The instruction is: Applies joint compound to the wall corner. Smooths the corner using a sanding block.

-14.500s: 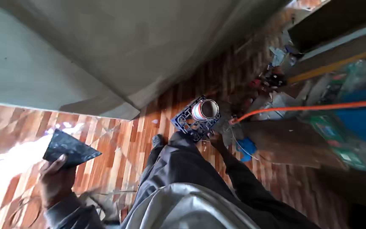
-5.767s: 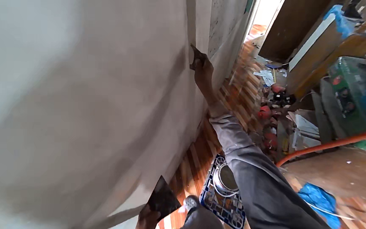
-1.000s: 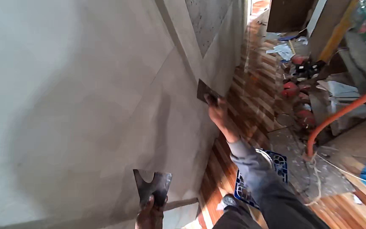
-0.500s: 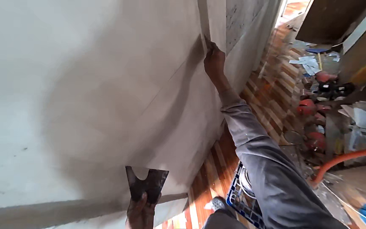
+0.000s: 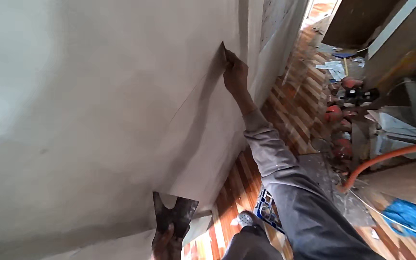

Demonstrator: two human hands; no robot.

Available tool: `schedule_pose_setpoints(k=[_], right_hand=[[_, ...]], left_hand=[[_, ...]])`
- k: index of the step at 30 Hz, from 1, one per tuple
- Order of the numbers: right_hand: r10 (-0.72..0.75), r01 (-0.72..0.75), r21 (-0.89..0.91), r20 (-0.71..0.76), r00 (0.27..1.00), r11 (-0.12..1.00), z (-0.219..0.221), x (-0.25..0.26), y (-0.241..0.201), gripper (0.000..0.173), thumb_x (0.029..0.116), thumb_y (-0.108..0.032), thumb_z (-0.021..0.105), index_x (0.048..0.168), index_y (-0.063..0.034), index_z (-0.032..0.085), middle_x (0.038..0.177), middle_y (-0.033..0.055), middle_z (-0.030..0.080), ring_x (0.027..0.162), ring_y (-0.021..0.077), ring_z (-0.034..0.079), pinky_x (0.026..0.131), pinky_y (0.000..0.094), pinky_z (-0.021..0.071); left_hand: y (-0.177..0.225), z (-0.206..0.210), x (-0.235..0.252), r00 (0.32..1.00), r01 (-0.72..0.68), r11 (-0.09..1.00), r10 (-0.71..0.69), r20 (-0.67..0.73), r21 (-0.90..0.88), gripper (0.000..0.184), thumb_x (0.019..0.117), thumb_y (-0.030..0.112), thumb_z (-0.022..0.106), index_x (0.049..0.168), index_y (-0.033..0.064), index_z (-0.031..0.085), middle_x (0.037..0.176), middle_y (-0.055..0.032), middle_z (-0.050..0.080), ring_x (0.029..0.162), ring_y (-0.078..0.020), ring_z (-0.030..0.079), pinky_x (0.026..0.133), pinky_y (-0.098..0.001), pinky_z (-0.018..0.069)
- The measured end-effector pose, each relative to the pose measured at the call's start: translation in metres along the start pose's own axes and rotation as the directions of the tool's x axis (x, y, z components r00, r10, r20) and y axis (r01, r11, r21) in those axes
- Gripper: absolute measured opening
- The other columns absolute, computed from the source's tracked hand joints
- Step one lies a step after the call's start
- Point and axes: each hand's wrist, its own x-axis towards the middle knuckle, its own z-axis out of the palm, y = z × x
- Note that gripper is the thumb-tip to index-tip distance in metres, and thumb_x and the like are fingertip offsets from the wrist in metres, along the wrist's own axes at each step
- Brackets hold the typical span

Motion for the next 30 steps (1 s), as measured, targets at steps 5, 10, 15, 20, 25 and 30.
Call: schedule_pose_setpoints(k=[5,10,15,20,25,30], right_hand=[[-0.061,0.062,0.038,-0.026,0.998,0.997,0.023,-0.07,-0.035,0.047,0.0987,0.0,0.046,0.143,-0.0079,0.059,0.122,0.0165,0.072,0.1,0.0296,0.072,0.087,0.0488,0.057],[-0.043,0.039,0.069,0.054,0.998,0.997,0.022,-0.177,-0.094,0.053,0.1002,0.001,0.047,0.151,-0.0119,0.049,0.1,0.0172,0.07,0.068,0.0294,0.064,0.058,0.0448,0.0542],[-0.124,0.126,0.092,-0.03,0.992,0.988,0.063,-0.24,-0.121,0.051,0.0964,0.003,0.05,0.146,-0.0071,0.056,0.134,0.0138,0.066,0.089,0.0275,0.073,0.072,0.0478,0.0604],[-0.14,0.071,0.282,0.234,0.962,0.957,0.055,-0.307,-0.141,0.042,0.0961,0.0,0.053,0.137,-0.0059,0.064,0.11,0.0144,0.074,0.084,0.0226,0.071,0.076,0.0427,0.0593],[-0.073,-0.059,0.528,0.225,0.972,0.847,0.014,-0.303,-0.079,0.029,0.0999,-0.002,0.055,0.125,-0.002,0.07,0.114,0.0091,0.075,0.103,0.0115,0.071,0.095,0.032,0.058],[0.383,-0.425,0.565,0.199,0.902,0.707,-0.039,-0.22,0.005,0.023,0.0984,-0.013,0.066,0.12,-0.0038,0.067,0.105,0.007,0.073,0.095,0.0138,0.069,0.088,0.0375,0.0586]], left_hand=[[0.014,-0.016,-0.01,0.995,0.032,0.999,-0.033,0.096,0.008,0.023,0.0905,0.009,0.071,0.113,0.0131,0.069,0.1,-0.0112,0.075,0.088,-0.0251,0.075,0.079,-0.0476,0.0628],[0.024,-0.038,-0.028,0.983,0.077,0.997,-0.071,0.17,-0.027,0.02,0.0869,0.01,0.077,0.107,0.0123,0.075,0.097,-0.0122,0.076,0.086,-0.0237,0.075,0.08,-0.0456,0.063],[0.034,-0.06,-0.041,0.978,0.071,0.997,-0.065,0.199,-0.027,0.021,0.0859,0.012,0.079,0.107,0.0154,0.077,0.099,-0.0111,0.077,0.087,-0.0232,0.076,0.08,-0.0459,0.063],[0.031,-0.065,-0.049,0.984,0.057,0.998,-0.054,0.171,-0.012,0.022,0.0856,0.013,0.079,0.107,0.015,0.073,0.096,-0.0102,0.077,0.086,-0.022,0.076,0.078,-0.0435,0.0633],[0.02,-0.057,-0.047,0.976,0.078,0.997,-0.08,0.201,0.02,0.018,0.0922,0.01,0.07,0.11,0.0155,0.07,0.097,-0.0089,0.077,0.088,-0.0204,0.075,0.081,-0.0421,0.0627],[0.002,-0.034,-0.038,0.98,0.099,0.995,-0.098,0.173,0.002,0.016,0.0934,0.008,0.066,0.107,0.015,0.071,0.096,-0.0096,0.077,0.088,-0.0215,0.075,0.082,-0.0441,0.0623]])
